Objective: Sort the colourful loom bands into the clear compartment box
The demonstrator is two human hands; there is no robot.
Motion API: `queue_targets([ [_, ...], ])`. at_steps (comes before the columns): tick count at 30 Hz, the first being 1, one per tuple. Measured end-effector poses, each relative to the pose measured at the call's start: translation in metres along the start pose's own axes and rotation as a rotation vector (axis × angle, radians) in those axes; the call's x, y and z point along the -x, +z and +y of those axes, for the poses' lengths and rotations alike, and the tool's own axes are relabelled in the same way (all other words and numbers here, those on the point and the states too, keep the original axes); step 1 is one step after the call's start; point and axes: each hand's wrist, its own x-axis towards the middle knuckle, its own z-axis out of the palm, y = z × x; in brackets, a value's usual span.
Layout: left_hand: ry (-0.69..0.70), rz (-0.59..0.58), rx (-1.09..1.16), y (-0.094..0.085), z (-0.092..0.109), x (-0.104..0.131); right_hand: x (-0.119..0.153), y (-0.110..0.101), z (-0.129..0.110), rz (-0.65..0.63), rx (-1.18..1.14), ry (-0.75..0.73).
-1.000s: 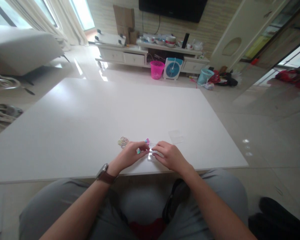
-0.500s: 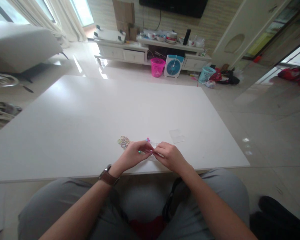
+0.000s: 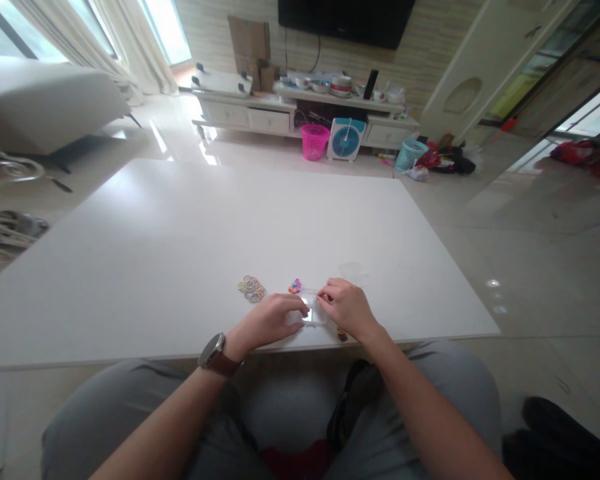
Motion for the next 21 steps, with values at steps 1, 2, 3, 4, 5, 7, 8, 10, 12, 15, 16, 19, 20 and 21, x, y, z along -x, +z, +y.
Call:
queue_targets([
  [1, 0.000, -0.001, 0.001, 0.000, 0.000, 0.000, -0.001, 0.001, 0.000, -0.008, 0.009, 0.011],
  [2, 0.001, 0.000, 0.005, 0.001, -0.001, 0.000, -0.001, 0.002, 0.000, -0.014, 0.015, 0.021],
  [3, 0.002, 0.002, 0.007, 0.001, -0.001, 0.000, -0.002, 0.003, 0.000, -0.020, 0.019, 0.029],
  [4, 0.004, 0.003, 0.007, 0.001, -0.001, 0.000, -0.002, 0.003, 0.000, -0.025, 0.022, 0.035],
  [5, 0.007, 0.002, 0.006, 0.001, -0.001, 0.000, -0.003, 0.004, 0.001, -0.027, 0.022, 0.041],
  [7, 0.015, -0.011, 0.000, 0.001, -0.002, 0.000, -0.004, 0.006, 0.001, -0.031, 0.012, 0.056],
  [8, 0.019, -0.018, -0.002, 0.001, -0.002, 0.000, -0.005, 0.007, 0.001, -0.033, 0.004, 0.069],
  [10, 0.024, -0.024, 0.001, 0.001, -0.002, 0.000, -0.007, 0.009, 0.000, -0.041, -0.021, 0.107],
  [12, 0.031, -0.016, 0.012, 0.001, -0.002, 0.000, -0.009, 0.010, -0.001, -0.052, -0.049, 0.152],
  [15, 0.043, -0.005, 0.024, 0.001, -0.003, -0.001, -0.011, 0.010, -0.002, -0.059, -0.074, 0.187],
  [16, 0.045, -0.005, 0.023, 0.001, -0.003, -0.001, -0.011, 0.010, -0.002, -0.058, -0.075, 0.187],
  [19, 0.046, -0.017, 0.011, 0.001, -0.002, -0.001, -0.009, 0.007, -0.003, -0.061, -0.064, 0.169],
  [20, 0.046, -0.020, 0.005, 0.001, -0.002, -0.001, -0.008, 0.006, -0.004, -0.070, -0.060, 0.159],
  [21, 0.047, -0.020, 0.001, 0.001, -0.002, -0.001, -0.007, 0.005, -0.004, -0.080, -0.055, 0.149],
])
